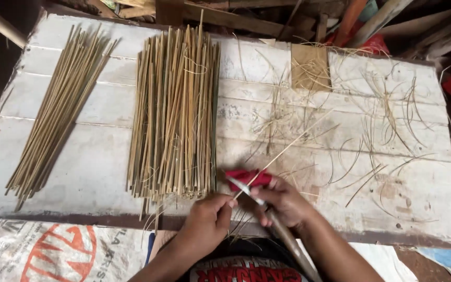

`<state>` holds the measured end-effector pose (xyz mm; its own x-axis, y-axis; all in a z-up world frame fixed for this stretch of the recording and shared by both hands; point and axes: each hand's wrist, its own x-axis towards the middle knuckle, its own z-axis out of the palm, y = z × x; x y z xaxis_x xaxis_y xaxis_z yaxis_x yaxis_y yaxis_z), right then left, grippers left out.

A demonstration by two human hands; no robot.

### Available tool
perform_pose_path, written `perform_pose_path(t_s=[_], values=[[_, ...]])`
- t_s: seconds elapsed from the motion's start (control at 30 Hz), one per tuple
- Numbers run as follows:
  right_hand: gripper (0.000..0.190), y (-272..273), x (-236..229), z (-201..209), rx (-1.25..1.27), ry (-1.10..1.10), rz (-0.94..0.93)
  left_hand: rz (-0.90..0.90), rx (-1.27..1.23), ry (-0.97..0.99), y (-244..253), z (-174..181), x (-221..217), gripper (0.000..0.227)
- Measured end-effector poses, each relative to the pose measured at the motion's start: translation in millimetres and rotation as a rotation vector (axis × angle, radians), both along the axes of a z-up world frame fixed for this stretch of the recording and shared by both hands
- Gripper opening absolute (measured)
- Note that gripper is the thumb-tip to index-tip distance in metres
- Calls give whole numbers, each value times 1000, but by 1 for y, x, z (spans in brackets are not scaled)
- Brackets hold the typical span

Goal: Manually stripping and smoothing bamboo sticks using a small hand-held blade.

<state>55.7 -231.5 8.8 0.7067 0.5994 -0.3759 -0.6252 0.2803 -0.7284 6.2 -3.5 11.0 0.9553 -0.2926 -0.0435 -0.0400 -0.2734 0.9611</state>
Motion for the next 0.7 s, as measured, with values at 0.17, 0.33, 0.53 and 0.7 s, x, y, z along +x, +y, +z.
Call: perform_pose_path(t_s=[0.17,0.33,0.53,0.7], values=[[28,-90,51,22,-301,-213,-365,-128,56,31,26,2,-18,24],[52,-167,75,36,-336,-334,-388,-99,107,257,28,18,-20,31],[56,-4,-14,3,28,-55,-288,-98,55,243,1,12,-6,40],[44,-68,29,-7,-245,-98,-347,-167,133,275,19,14,-15,46]])
